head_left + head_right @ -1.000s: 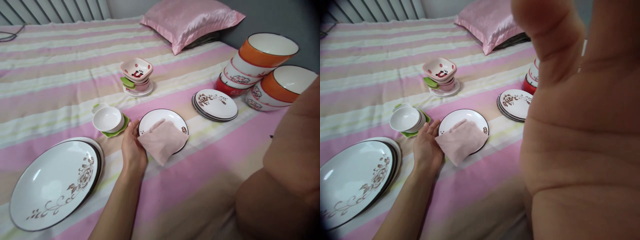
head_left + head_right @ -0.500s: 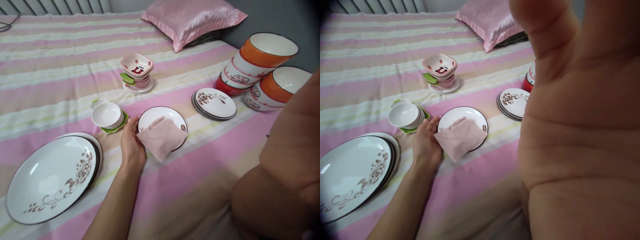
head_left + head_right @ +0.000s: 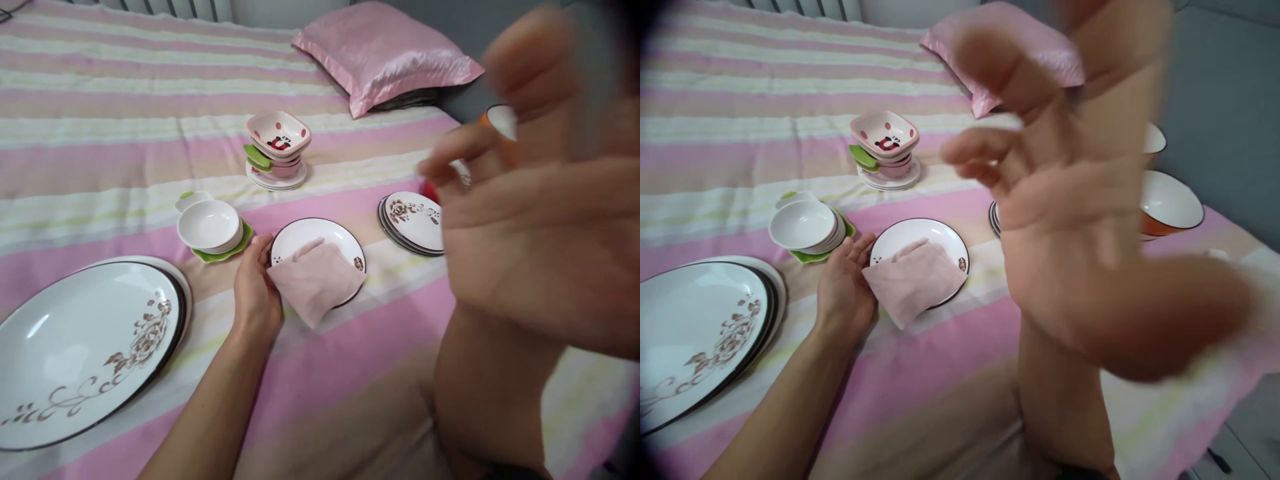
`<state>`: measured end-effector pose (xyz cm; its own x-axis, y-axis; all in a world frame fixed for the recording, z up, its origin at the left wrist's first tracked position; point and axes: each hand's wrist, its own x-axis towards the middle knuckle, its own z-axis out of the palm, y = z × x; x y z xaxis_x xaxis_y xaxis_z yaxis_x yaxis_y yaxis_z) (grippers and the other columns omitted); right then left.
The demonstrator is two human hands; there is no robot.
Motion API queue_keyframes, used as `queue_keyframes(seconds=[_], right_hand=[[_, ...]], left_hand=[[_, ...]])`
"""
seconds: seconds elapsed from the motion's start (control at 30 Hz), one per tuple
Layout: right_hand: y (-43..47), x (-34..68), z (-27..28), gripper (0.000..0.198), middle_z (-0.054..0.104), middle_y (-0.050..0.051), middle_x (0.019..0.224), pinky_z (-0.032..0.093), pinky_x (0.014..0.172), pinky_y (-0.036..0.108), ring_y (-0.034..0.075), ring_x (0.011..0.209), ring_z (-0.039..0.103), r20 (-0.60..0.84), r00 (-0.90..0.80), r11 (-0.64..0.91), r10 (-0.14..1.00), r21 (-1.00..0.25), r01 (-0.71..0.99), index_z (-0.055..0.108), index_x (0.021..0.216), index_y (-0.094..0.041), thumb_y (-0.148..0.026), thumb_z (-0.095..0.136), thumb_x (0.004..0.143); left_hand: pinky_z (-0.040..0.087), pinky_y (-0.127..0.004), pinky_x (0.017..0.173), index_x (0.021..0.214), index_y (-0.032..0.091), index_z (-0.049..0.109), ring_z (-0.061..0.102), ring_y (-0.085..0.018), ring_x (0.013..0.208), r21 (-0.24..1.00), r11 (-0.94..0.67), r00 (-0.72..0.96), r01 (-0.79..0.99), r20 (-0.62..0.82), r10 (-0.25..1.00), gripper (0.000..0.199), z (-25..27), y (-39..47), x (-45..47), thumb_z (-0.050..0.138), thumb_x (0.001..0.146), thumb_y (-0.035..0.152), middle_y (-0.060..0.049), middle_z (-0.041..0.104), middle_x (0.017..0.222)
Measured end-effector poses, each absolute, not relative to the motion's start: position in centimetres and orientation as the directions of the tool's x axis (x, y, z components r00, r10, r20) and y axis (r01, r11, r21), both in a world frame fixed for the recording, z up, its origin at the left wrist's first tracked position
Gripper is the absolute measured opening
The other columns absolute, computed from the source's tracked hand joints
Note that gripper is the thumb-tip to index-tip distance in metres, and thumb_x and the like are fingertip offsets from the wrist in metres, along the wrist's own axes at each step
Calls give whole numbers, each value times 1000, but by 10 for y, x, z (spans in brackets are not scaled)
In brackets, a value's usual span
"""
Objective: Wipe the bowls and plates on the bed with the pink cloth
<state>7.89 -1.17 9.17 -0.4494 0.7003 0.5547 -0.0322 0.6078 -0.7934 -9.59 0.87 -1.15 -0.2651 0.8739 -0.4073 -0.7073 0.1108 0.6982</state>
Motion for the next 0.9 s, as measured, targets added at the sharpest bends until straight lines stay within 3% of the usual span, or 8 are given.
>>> queue_keyframes(seconds=[0.03,0.13,0.23,0.4,0.7,0.9], right_hand=[[-5,76,93,53,35,-11,139,42,92,25,16,132,32,621,-319,644,716,-764,-39,56,115,-32,-68,33,84],[9,62,80,58,52,1,126,46,91,30,19,116,50,328,-522,515,787,-816,264,52,123,-26,-50,67,73],[18,49,53,57,56,5,120,42,96,36,22,114,51,105,-680,558,725,-670,491,55,120,-22,-34,75,67],[25,34,23,55,56,4,118,38,95,36,23,112,49,-64,-750,579,658,-594,558,57,115,-23,-25,76,63],[19,20,19,40,56,3,97,37,82,35,21,95,50,-69,-727,620,683,-471,628,54,98,-21,-29,75,65],[22,10,6,36,56,2,105,39,83,33,20,99,52,62,-688,600,723,-550,581,54,103,-23,-28,69,70]], left_hand=[[47,-28,85,81,16,62,59,-19,96,695,111,-261,-710,-407,875,16,-12,9,-96,61,74,30,-4,64,85],[47,-28,84,81,16,63,59,-19,94,701,106,-260,-706,-395,881,15,-12,9,-97,60,74,30,-3,64,83],[45,-27,85,81,16,63,59,-17,94,709,102,-272,-698,-394,878,15,-13,9,-98,58,76,30,-3,64,83],[45,-25,84,83,16,64,58,-16,93,719,118,-286,-684,-414,865,16,-13,9,-99,57,77,29,-3,63,89],[46,-20,72,80,15,64,57,-12,78,713,121,-282,-691,-419,863,17,-12,9,-99,57,79,30,-2,62,82],[47,-22,76,89,14,63,60,-14,83,685,142,-307,-714,-489,816,22,-10,8,-100,53,82,32,-1,61,78]])
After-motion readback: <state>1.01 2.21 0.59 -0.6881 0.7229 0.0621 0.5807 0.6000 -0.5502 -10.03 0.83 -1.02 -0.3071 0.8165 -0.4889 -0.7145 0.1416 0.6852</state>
